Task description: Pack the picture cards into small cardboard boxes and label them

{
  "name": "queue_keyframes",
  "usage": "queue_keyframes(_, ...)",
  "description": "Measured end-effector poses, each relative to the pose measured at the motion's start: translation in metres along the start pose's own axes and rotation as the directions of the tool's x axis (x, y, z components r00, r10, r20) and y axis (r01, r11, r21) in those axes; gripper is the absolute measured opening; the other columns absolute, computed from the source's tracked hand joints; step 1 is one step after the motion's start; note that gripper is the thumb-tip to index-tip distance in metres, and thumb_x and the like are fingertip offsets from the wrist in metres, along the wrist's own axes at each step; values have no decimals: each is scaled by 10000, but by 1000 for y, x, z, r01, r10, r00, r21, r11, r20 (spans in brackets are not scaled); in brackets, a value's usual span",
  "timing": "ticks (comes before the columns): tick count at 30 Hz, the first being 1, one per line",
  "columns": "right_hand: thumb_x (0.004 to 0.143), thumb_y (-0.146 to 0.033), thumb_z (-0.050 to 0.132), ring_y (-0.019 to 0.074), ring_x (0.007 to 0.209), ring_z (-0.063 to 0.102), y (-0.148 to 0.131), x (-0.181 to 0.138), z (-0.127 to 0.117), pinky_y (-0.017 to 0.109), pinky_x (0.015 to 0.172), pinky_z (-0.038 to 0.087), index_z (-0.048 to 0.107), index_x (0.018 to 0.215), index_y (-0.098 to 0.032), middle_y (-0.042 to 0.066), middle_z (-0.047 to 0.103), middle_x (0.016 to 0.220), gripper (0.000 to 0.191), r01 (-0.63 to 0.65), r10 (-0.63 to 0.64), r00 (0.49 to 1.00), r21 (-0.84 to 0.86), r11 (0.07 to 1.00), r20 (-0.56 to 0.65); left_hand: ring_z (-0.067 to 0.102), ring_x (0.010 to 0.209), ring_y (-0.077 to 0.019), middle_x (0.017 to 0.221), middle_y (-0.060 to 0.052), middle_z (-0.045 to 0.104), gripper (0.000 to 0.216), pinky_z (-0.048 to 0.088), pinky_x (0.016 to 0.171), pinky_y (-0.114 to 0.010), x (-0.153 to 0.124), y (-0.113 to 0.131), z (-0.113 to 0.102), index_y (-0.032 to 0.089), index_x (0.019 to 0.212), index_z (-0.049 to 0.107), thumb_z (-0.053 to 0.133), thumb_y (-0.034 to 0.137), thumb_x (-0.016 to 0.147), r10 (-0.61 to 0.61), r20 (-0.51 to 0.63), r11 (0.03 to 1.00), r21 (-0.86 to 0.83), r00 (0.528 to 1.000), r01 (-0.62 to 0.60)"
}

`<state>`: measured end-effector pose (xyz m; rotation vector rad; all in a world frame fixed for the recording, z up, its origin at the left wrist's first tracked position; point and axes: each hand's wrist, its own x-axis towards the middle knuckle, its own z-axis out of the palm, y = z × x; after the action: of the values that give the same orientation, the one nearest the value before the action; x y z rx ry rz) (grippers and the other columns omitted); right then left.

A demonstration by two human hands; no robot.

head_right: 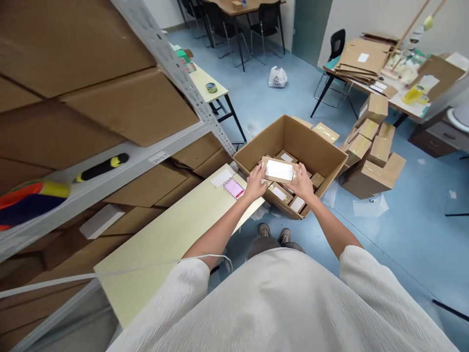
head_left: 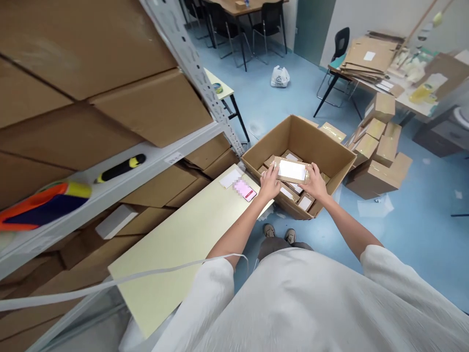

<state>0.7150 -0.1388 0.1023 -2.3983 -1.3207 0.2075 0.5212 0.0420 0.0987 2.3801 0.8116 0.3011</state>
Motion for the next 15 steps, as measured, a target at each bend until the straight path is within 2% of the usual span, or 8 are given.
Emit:
queue_keyframes(5,856,-492,778,424,1517,475,43,0,-3,547,1095,571,198,1744,-284,176,213,1771,1081,-149,149,989,-15,989,8,356,1611,-403,1787,-98,346,863,377,1270,-628,49,11,40,283,1701,406,600,168,868,82,115,992,-105,990,-70)
queue_keyframes(10,817,-511,808,437,1407,572,80,11,12,531,1034,590,125,1758,-285,209,224,1732,1184,-303,304,951,-35,952,48,361,1630,-346,1758,-114,399,830,345,1328,-569,93,4,82,225,1664,462,573,113,849,209,198,964,-208,958,-167)
queue_keyframes(13,793,-599,837,436,1354,594,97,20,27,520,1015,584,172,1738,-242,236,263,1689,1210,-396,404,909,-87,914,102,377,1631,-309,1750,-112,418,805,347,1342,-528,118,-9,110,208,1632,503,550,73,840,224,272,953,-264,936,-151)
queue_keyframes(15,778,-661,845,442,1369,559,108,27,38,539,1051,551,245,1706,-232,239,323,1649,1186,-429,447,884,-142,892,135,413,1614,-290,1728,-112,459,795,366,1337,-498,134,-19,131,202,1611,527,546,55,830,196,332,950,-297,923,-95)
